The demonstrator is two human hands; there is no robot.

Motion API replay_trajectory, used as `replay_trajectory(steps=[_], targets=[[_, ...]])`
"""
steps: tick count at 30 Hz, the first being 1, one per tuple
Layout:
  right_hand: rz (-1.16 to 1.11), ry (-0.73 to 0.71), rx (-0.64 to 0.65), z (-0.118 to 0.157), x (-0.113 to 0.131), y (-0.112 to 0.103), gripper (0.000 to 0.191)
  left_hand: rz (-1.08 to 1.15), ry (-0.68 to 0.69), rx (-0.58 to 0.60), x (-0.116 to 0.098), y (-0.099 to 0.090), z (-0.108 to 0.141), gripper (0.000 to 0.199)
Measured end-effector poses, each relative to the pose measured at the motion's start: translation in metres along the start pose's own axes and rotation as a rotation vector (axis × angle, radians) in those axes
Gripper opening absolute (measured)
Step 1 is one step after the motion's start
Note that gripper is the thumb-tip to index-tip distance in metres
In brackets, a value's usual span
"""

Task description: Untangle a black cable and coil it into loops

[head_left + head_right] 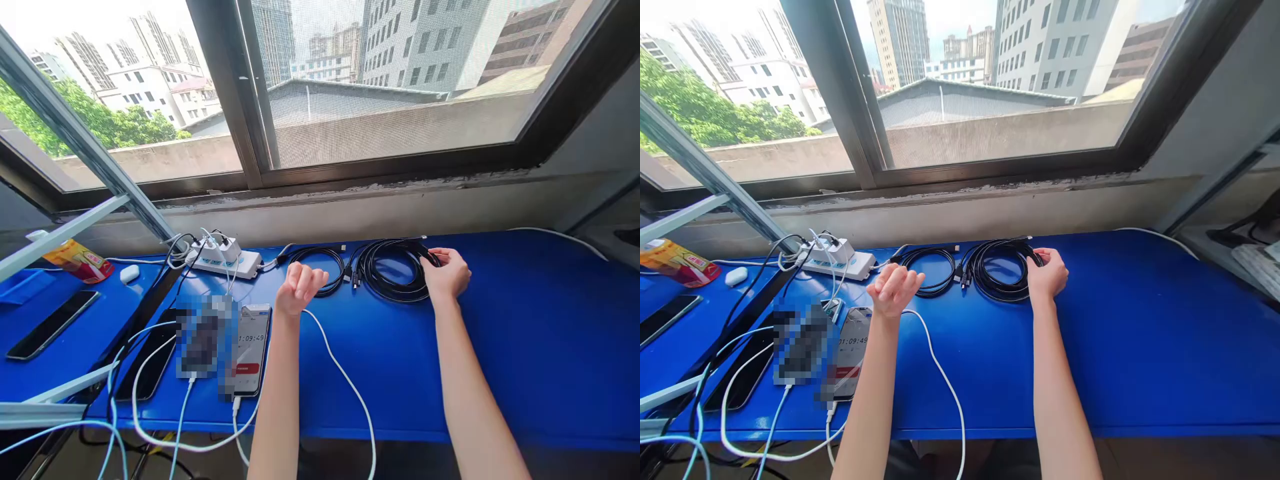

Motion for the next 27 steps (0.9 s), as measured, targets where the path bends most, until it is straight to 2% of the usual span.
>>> replay_trajectory(steps=[5,10,13,16,20,24,27], targets=[[-0.140,-0.020,0.022,-0.008,-0.003,0.004,0.025,-0.026,0.008,0.006,-0.001,0.001,0.000,0.071],[-0.347,-0.030,0.134,-0.004,0.005,0.012,0.040,-0.177,-0.122,-0.074,0.018,-0.003,-0.001,0.061],[-0.497,-0.116,0.267,0.011,0.030,0.021,0.047,-0.293,-0.130,-0.184,0.027,-0.005,-0.003,0.051],[-0.594,-0.223,0.427,0.035,0.067,0.030,0.050,-0.475,-0.094,-0.307,0.029,-0.004,-0.002,0.045],[-0.663,-0.354,0.562,0.071,0.116,0.037,0.050,-0.703,-0.048,-0.342,0.029,0.007,0.002,0.026],[-0.679,-0.632,0.559,0.105,0.161,0.031,0.036,-0.591,-0.002,-0.231,0.029,0.031,0.001,0.024],[-0.661,-0.760,0.494,0.118,0.179,0.021,0.029,-0.552,0.052,-0.287,0.010,0.041,-0.001,0.037]])
Point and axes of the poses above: each hand's wrist, its own z-axis away from the middle knuckle, its own y-axis out of the palm, x = y × z, the point moved 8 cm from there along -z, towards the middle knuckle, and after that the axes turned 4 degrees about -x, right-handed, at the moved point
